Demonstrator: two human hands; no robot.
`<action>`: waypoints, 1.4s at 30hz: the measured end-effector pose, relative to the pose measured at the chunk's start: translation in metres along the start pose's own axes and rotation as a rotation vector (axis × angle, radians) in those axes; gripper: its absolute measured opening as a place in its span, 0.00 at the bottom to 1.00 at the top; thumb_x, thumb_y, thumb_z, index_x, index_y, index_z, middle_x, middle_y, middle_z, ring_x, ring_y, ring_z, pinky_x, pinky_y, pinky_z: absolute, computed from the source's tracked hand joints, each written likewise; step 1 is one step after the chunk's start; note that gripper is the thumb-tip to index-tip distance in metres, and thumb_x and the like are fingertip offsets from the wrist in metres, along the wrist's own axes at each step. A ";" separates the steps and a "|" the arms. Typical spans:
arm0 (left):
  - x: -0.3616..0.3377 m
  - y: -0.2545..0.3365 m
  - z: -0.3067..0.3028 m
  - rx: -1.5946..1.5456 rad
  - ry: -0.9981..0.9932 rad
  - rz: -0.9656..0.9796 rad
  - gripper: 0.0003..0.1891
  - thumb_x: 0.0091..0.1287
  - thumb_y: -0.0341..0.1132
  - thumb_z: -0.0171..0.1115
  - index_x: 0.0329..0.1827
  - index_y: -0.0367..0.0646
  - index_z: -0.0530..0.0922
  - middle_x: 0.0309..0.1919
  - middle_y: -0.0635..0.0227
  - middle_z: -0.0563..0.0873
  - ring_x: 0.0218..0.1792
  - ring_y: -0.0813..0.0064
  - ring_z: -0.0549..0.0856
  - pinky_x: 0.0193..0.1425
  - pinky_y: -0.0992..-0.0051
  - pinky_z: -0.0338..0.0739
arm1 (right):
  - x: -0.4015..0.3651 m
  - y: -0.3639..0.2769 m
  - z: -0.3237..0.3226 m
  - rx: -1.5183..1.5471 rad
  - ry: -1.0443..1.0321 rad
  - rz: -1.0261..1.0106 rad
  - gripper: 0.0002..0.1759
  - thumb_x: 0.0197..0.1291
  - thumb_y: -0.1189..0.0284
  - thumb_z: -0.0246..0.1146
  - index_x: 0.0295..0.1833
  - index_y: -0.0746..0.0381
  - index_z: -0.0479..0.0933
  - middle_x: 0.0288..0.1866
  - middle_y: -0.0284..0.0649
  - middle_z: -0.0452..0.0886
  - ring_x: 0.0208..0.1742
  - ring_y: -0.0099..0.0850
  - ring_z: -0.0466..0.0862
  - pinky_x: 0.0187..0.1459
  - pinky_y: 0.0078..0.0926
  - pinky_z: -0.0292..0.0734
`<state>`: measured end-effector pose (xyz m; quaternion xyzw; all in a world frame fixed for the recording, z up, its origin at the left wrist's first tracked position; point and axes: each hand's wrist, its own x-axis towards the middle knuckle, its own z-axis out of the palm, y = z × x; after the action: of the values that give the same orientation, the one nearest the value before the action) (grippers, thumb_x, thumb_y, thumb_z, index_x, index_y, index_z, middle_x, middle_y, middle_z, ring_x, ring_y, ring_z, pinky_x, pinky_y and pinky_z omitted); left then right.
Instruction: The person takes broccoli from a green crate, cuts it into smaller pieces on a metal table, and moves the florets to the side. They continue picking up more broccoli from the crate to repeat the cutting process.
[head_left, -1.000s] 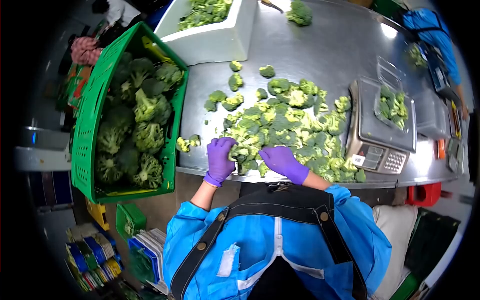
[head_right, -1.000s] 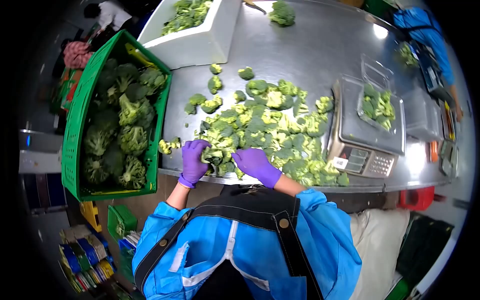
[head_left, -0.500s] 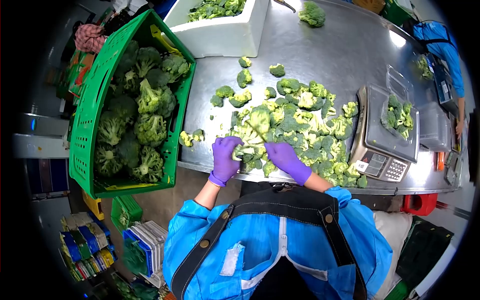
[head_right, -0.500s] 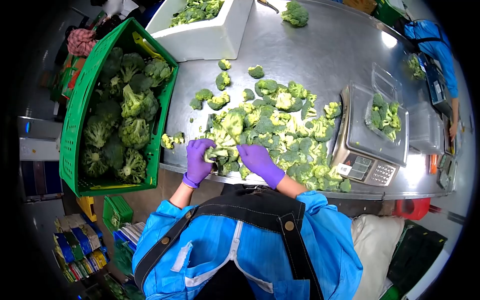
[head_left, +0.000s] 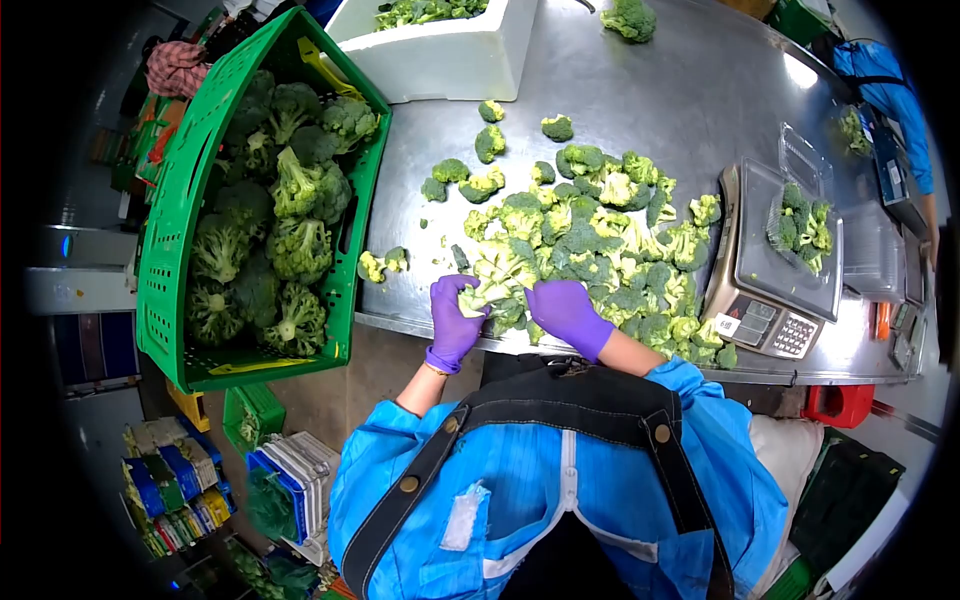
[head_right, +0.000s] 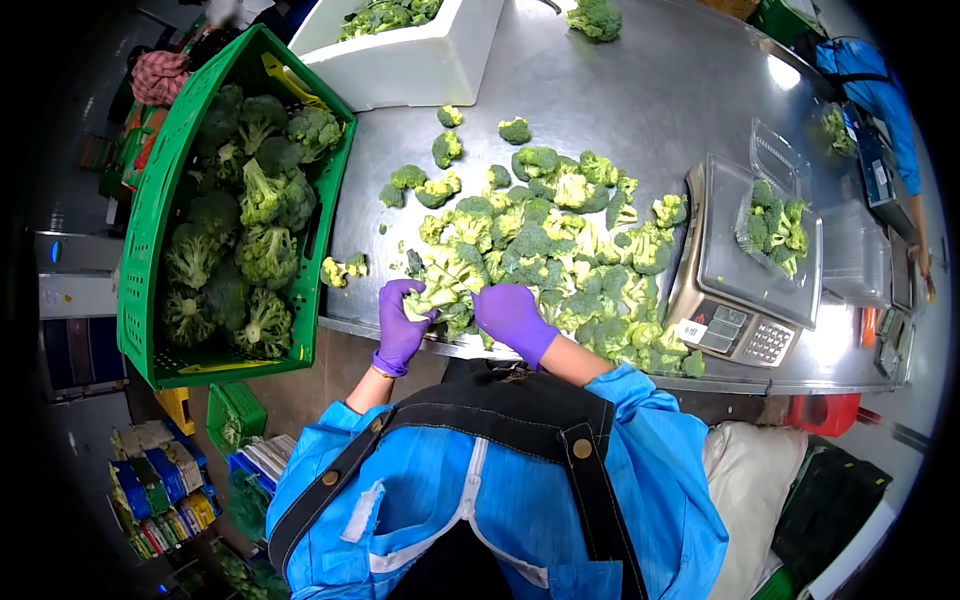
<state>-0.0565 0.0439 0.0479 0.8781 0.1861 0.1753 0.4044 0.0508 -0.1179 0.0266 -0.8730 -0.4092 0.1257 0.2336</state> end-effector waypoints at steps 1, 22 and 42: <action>0.002 0.003 0.000 0.089 0.002 0.061 0.21 0.37 0.21 0.67 0.37 0.44 0.73 0.37 0.66 0.75 0.42 0.65 0.73 0.50 0.70 0.67 | 0.005 0.002 0.002 -0.001 -0.001 0.000 0.20 0.62 0.62 0.49 0.24 0.61 0.76 0.18 0.46 0.77 0.22 0.45 0.78 0.27 0.42 0.73; -0.006 -0.061 -0.007 -1.566 -0.288 -0.974 0.20 0.66 0.40 0.54 0.58 0.39 0.68 0.49 0.59 0.79 0.46 0.67 0.82 0.42 0.73 0.81 | -0.003 0.006 -0.029 0.490 -0.002 0.084 0.20 0.64 0.55 0.50 0.30 0.59 0.75 0.18 0.45 0.75 0.22 0.45 0.77 0.27 0.41 0.71; -0.008 -0.029 0.001 -1.823 -0.159 -0.924 0.20 0.69 0.42 0.49 0.60 0.42 0.67 0.51 0.62 0.78 0.46 0.66 0.81 0.36 0.75 0.79 | -0.010 -0.010 -0.016 0.173 0.023 -0.212 0.18 0.62 0.59 0.53 0.27 0.60 0.72 0.15 0.43 0.74 0.17 0.43 0.76 0.21 0.38 0.70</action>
<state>-0.0683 0.0567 0.0234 0.0883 0.2750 0.0184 0.9572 0.0448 -0.1251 0.0458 -0.8027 -0.4842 0.1252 0.3248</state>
